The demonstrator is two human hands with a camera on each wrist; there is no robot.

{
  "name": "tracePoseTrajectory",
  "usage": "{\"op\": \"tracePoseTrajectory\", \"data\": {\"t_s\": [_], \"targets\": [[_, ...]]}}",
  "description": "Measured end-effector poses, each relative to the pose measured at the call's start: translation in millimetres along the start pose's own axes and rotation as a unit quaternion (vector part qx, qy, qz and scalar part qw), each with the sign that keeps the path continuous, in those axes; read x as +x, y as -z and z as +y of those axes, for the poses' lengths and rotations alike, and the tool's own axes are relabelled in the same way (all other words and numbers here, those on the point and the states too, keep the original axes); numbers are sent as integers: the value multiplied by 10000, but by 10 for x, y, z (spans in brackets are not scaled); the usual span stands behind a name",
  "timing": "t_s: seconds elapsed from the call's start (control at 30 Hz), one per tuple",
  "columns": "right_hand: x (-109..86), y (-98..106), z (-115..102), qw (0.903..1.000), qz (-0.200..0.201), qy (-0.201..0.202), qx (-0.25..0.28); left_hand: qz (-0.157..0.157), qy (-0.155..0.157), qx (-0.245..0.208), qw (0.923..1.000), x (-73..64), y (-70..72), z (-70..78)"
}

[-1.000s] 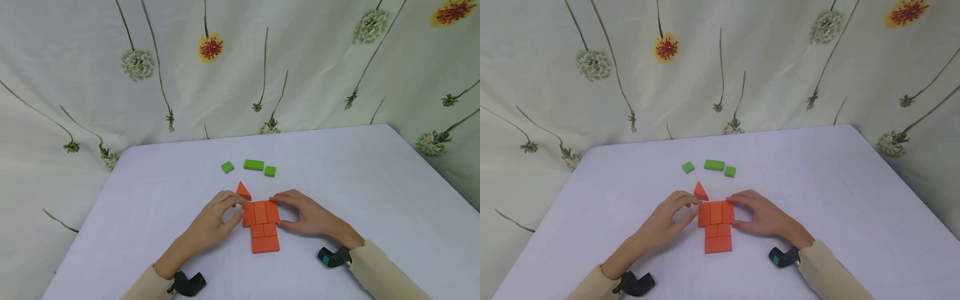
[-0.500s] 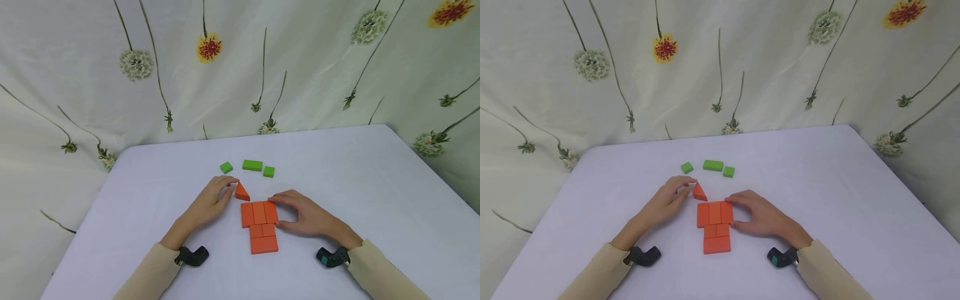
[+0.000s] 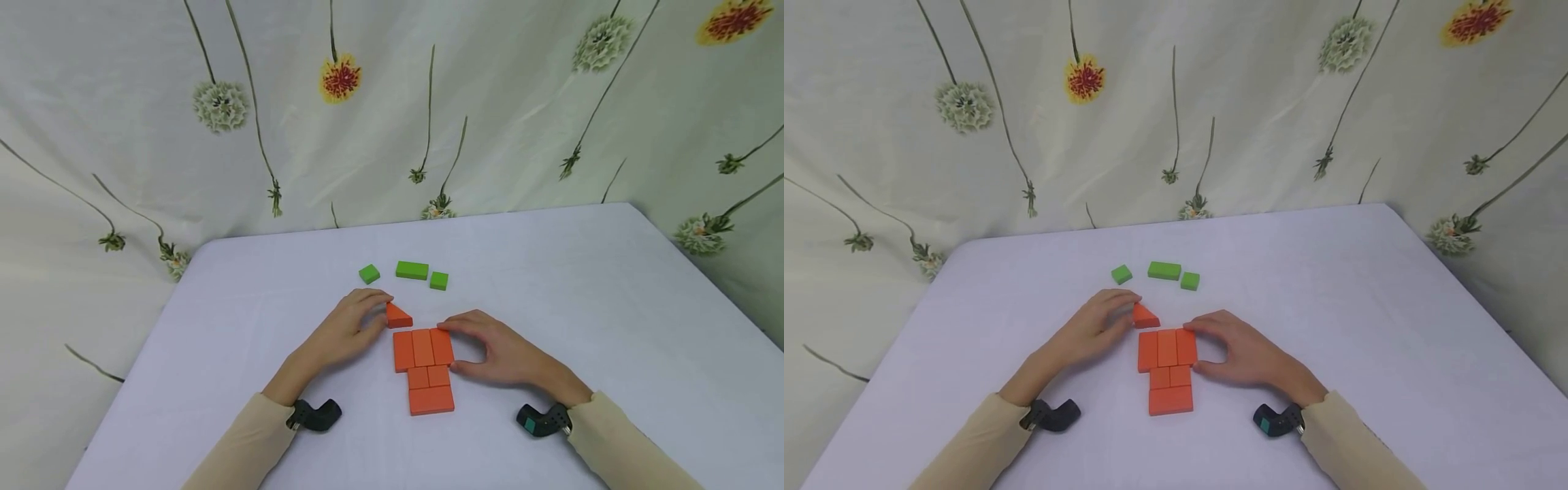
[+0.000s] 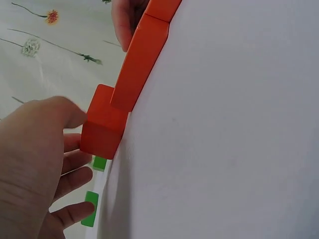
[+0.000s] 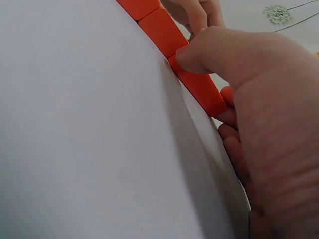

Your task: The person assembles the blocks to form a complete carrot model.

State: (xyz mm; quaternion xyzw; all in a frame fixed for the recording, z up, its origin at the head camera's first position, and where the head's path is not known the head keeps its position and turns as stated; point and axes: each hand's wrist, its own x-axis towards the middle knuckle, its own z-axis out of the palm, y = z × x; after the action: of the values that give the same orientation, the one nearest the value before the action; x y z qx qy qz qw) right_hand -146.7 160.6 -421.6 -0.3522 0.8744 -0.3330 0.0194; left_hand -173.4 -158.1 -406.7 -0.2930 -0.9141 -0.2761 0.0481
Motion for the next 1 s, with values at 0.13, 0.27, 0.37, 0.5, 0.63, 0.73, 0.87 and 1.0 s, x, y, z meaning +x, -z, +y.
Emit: {"op": "tracePoseTrajectory", "data": {"t_s": [0.13,0.27,0.37,0.5,0.63,0.73,0.87,1.0], "targets": [[-4,8,-10,10000,-46,-64,2,112,56,3,9999,-11,0,18],[-6,8,-11,10000,-47,-75,18,241,28,53,9997,-13,-11,28],[-9,3,-12,10000,-44,-70,25,320,5,120,9994,-16,-21,35],[-12,-2,-17,10000,-36,-51,29,500,-15,111,9987,-13,-28,52],[-11,-2,-19,10000,-27,-48,17,639,25,45,9979,-3,-29,69],[-10,0,-19,10000,-44,-62,6,741,-6,-17,9973,-2,-23,88],[-7,5,-16,10000,-48,-53,2,926,-190,-152,9954,-15,5,135],[-5,10,-10,10000,-19,-28,2,980,-376,-319,9940,-45,39,212]]}}
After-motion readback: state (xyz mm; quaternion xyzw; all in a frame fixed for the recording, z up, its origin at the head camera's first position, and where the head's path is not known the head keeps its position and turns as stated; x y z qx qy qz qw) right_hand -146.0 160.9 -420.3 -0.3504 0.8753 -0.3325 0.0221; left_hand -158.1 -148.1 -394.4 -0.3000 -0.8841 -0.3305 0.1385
